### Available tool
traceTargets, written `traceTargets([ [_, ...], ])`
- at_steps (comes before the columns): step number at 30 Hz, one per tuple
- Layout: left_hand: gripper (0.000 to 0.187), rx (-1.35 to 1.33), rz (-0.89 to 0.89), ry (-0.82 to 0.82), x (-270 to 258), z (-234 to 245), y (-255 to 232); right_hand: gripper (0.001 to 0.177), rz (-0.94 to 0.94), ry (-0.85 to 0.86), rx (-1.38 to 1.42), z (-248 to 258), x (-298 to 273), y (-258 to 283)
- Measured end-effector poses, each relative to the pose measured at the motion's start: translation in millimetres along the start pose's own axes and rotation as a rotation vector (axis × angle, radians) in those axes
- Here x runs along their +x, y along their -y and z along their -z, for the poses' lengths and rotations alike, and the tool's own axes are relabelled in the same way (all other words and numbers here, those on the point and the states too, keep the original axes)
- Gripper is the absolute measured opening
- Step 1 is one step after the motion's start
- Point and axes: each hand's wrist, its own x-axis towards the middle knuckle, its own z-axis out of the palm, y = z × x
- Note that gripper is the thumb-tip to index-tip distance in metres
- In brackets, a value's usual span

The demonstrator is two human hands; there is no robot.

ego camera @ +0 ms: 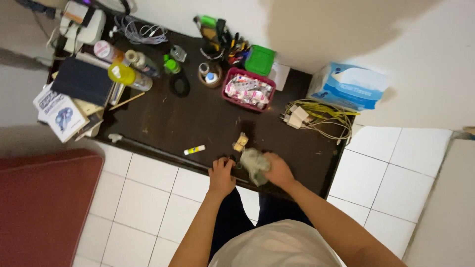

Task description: The person is tidying a desk, measuring a cable with a tape measure, and cleaning a spray bottle with a cloth.

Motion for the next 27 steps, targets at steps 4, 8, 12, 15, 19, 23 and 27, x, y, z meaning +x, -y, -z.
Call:
traceTargets([
  [4, 0.034, -0.005, 0.018, -0.057, -7, -37, 31, 0.059, -0.212, -0.208, 0.177, 27, 4, 26],
  [8, 0.024, 0.029, -0.067, -0.138, -7, -53, 43, 0.097, -0.122, -0.203, -0.215, 40, 8, 62],
  [12, 0.023, -0.085, -0.062, -0.167, 2, -62, 45, 0.063, 0.491, -0.274, -0.551, 5, 42, 64],
  [15, 0.025, -0.308, -0.033, -0.244, -1, -33, 28, 0.067, 0.489, -0.105, -0.76, -23, 66, 52],
  [19, 0.028, -0.397, -0.002, -0.271, 2, 5, 10, 0.046, 0.354, -0.047, -0.801, -31, 88, 47],
  [23, 0.047, -0.819, 0.118, -0.334, 8, 40, -15, 0.035, 0.298, -0.14, -0.228, -13, 62, 87],
  [27, 0.051, -1.158, 0.169, -0.28, 26, 70, -47, 0.043, 0.047, -0.021, 0.42, 26, 21, 127],
])
